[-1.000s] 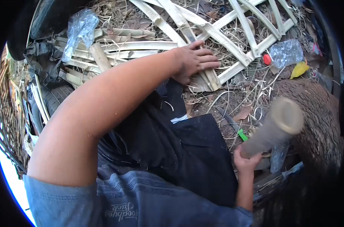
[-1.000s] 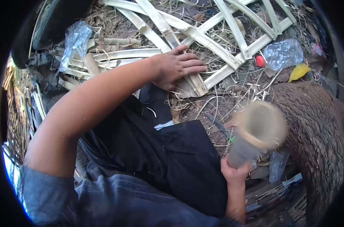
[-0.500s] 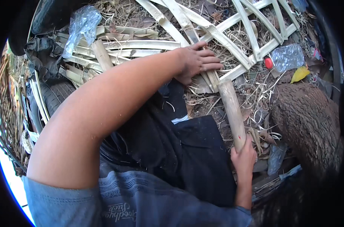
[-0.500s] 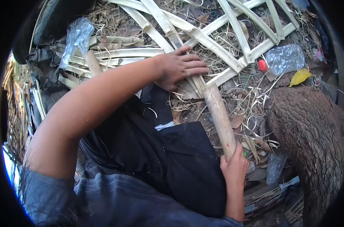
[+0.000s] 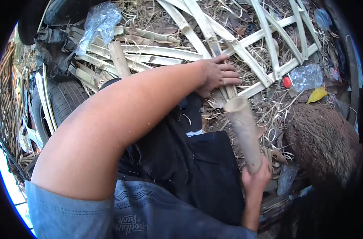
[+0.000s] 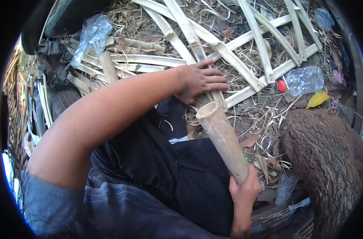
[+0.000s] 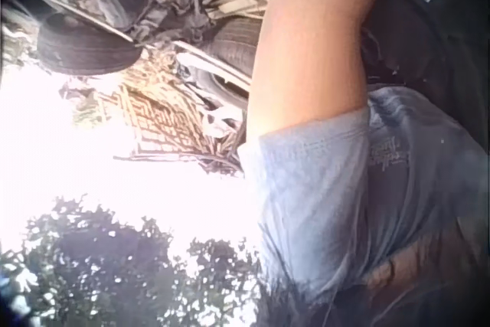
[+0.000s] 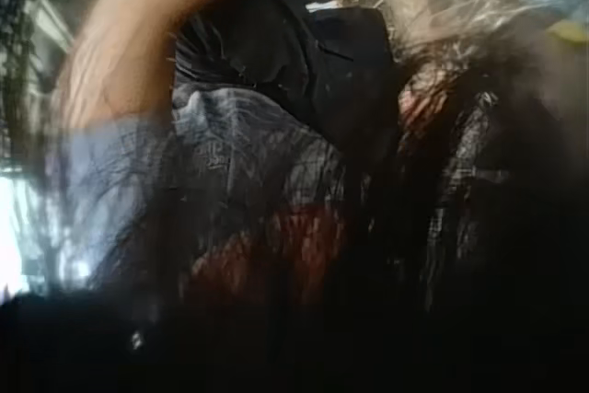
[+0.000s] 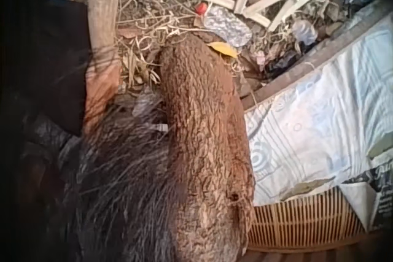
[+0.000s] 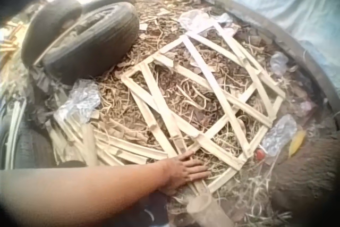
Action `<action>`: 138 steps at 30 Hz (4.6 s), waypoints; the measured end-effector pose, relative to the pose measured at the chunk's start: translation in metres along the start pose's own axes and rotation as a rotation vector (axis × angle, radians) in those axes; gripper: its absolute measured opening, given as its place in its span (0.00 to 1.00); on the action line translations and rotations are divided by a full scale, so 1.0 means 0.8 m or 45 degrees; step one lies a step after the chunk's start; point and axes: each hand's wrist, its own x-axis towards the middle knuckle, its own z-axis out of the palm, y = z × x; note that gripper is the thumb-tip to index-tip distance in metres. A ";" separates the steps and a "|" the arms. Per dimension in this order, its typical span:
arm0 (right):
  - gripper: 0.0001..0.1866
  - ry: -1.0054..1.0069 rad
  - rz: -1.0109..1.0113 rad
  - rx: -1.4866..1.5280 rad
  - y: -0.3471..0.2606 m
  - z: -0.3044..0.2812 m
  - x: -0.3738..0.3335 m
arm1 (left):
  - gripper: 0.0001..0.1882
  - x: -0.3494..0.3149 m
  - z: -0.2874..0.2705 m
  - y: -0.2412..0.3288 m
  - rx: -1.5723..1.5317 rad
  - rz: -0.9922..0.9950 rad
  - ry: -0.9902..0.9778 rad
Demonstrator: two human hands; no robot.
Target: The person constructs a wooden lattice frame by hand using thin bamboo strips, weaving and fitting them together while periodically tapping the structure with a section of bamboo to secure the pieces.
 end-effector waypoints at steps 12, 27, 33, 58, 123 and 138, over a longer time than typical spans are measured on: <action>0.29 -0.294 0.302 -0.286 0.021 0.011 -0.008 | 0.59 0.003 0.004 0.008 -0.006 0.013 0.026; 0.27 -0.010 0.713 -0.077 0.043 -0.054 -0.054 | 0.14 0.009 -0.009 0.022 0.612 0.041 0.416; 0.28 -0.093 0.834 -0.086 0.083 -0.046 -0.101 | 0.19 -0.028 -0.071 0.036 0.566 0.154 0.644; 0.29 0.237 0.504 0.105 -0.002 -0.079 -0.095 | 0.29 -0.224 -0.406 0.084 0.016 0.222 0.797; 0.15 0.860 -0.581 0.239 -0.266 0.041 0.109 | 0.61 -0.481 -0.151 0.098 -2.074 0.051 1.434; 0.10 1.042 -0.496 0.428 -0.272 0.086 0.059 | 0.41 -0.447 -0.240 0.214 -1.910 -0.122 1.414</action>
